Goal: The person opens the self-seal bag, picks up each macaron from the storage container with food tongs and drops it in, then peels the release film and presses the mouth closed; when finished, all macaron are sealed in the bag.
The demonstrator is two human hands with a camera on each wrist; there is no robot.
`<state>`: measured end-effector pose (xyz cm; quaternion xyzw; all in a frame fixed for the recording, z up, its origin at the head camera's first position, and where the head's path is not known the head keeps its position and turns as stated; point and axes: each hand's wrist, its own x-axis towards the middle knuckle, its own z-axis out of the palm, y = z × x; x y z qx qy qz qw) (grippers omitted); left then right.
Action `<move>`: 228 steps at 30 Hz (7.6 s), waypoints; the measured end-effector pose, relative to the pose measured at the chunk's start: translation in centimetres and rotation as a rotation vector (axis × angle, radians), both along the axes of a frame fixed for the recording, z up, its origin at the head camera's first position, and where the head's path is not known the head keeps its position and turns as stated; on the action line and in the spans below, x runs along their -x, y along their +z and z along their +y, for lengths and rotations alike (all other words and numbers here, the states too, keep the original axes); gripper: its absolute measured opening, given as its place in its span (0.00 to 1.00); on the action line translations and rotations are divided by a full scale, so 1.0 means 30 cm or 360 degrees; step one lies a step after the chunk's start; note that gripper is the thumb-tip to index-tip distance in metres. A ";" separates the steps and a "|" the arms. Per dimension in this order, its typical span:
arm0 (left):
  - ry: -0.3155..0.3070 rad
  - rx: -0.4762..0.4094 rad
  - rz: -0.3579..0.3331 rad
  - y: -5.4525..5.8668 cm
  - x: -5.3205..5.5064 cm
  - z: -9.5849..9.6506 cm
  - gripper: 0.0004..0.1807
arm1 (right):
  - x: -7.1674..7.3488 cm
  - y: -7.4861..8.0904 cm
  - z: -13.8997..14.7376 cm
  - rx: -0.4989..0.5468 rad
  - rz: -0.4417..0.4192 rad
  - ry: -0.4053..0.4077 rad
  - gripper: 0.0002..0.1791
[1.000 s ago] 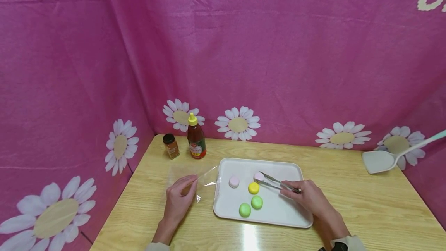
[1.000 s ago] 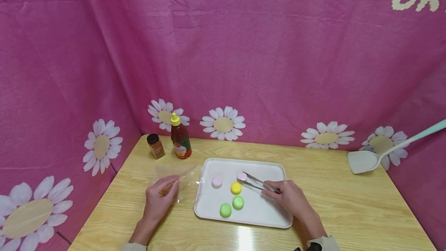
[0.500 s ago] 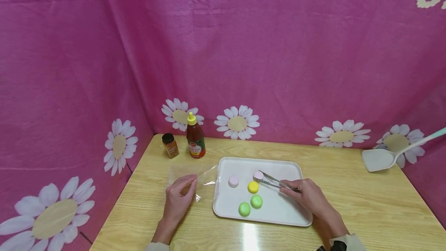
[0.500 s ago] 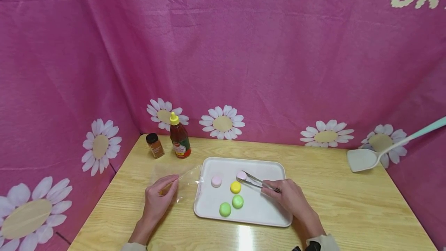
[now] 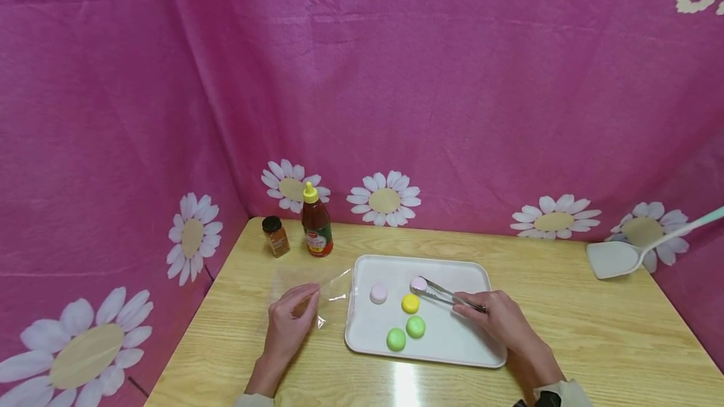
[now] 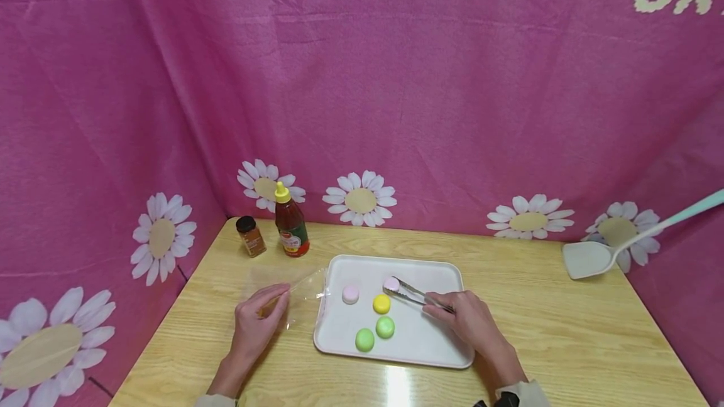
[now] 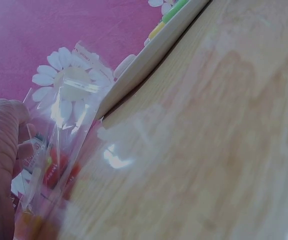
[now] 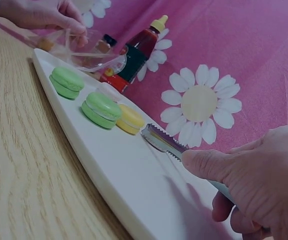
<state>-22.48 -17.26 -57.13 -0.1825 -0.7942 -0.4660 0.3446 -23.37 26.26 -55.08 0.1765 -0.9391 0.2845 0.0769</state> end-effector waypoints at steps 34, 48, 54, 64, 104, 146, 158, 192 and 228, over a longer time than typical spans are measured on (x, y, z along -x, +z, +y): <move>-0.0130 0.0039 -0.0064 0.001 -0.004 0.001 0.08 | -0.024 0.072 -0.048 0.0109 0.0106 0.0084 0.18; -0.0136 0.0044 -0.0067 0.021 -0.003 -0.002 0.08 | -0.044 0.072 -0.125 0.0149 0.0150 0.0221 0.18; -0.0136 0.0055 -0.0080 0.015 -0.011 -0.002 0.07 | -0.053 0.076 -0.188 0.0168 0.0199 0.0298 0.19; -0.0150 0.0030 -0.0037 0.001 -0.004 0.002 0.08 | -0.035 0.090 -0.333 -0.0062 0.0382 0.0527 0.17; -0.0142 0.0102 -0.0039 0.012 -0.003 -0.001 0.07 | 0.075 0.104 -0.629 -0.0277 0.0234 0.0622 0.17; -0.0081 0.0051 0.0080 0.013 0.000 -0.004 0.08 | 0.131 0.056 -0.863 -0.0350 0.0105 0.0488 0.17; -0.0054 0.0042 0.0084 0.006 0.003 -0.009 0.08 | 0.137 0.055 -0.859 -0.0296 0.0063 0.0510 0.19; -0.0017 -0.0008 0.0152 -0.007 0.007 -0.019 0.09 | 0.048 0.102 -0.594 -0.0064 0.0099 0.0407 0.22; 0.0007 0.0015 0.0126 0.003 0.004 -0.007 0.09 | -0.175 0.054 -0.163 0.0193 0.0253 0.0057 0.20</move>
